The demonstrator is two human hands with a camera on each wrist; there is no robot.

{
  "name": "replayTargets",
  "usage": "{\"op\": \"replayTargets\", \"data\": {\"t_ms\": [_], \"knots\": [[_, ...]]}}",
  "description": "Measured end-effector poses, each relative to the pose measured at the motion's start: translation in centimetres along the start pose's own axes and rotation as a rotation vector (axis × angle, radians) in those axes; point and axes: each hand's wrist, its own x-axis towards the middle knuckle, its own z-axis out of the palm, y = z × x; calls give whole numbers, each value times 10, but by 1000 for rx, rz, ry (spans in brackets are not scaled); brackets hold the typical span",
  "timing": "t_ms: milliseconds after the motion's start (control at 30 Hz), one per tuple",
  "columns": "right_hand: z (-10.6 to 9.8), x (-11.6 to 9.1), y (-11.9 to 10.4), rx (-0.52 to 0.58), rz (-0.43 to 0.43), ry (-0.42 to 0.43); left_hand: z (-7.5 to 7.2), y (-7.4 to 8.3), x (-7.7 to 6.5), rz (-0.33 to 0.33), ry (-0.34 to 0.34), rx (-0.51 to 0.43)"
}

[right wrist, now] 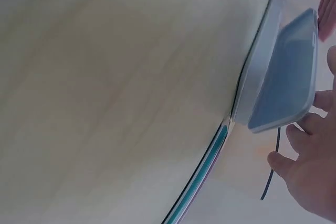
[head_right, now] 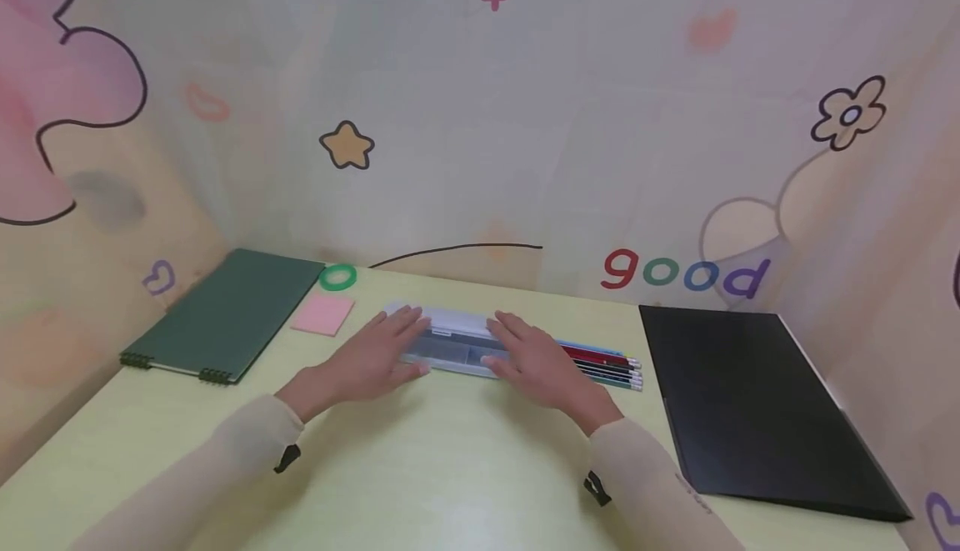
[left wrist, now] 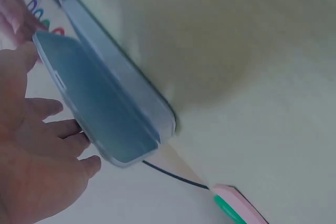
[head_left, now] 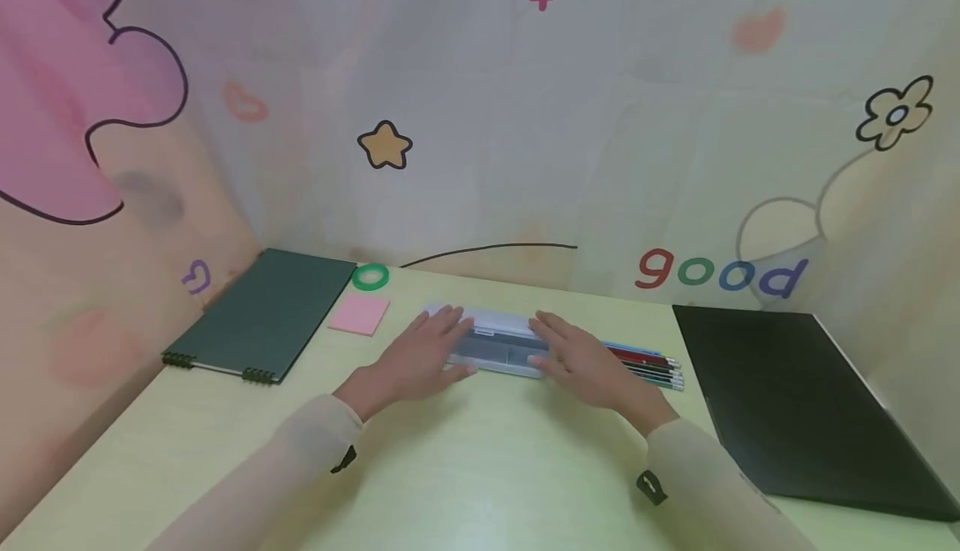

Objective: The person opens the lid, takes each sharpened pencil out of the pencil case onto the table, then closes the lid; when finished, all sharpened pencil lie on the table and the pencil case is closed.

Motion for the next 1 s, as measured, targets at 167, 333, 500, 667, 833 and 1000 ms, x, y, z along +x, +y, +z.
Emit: {"op": "replayTargets", "data": {"t_ms": [167,333,500,667,833,1000], "knots": [[7,-6,-10,-113,-54,-59,11,11,-6,15,-59,87],[19,-10,-11,-178,-70,-83,18,17,-10,-2,-115,89],[25,-9,-14,-203,-68,-110,24,19,-9,-29,-159,84],[25,-5,-20,-188,-85,-140,28,19,-5,-48,-172,83],[27,-5,-20,-227,-89,-160,30,20,-2,-60,-180,107],[26,-7,-20,-269,-102,-152,28,24,0,-54,-177,147]]}}
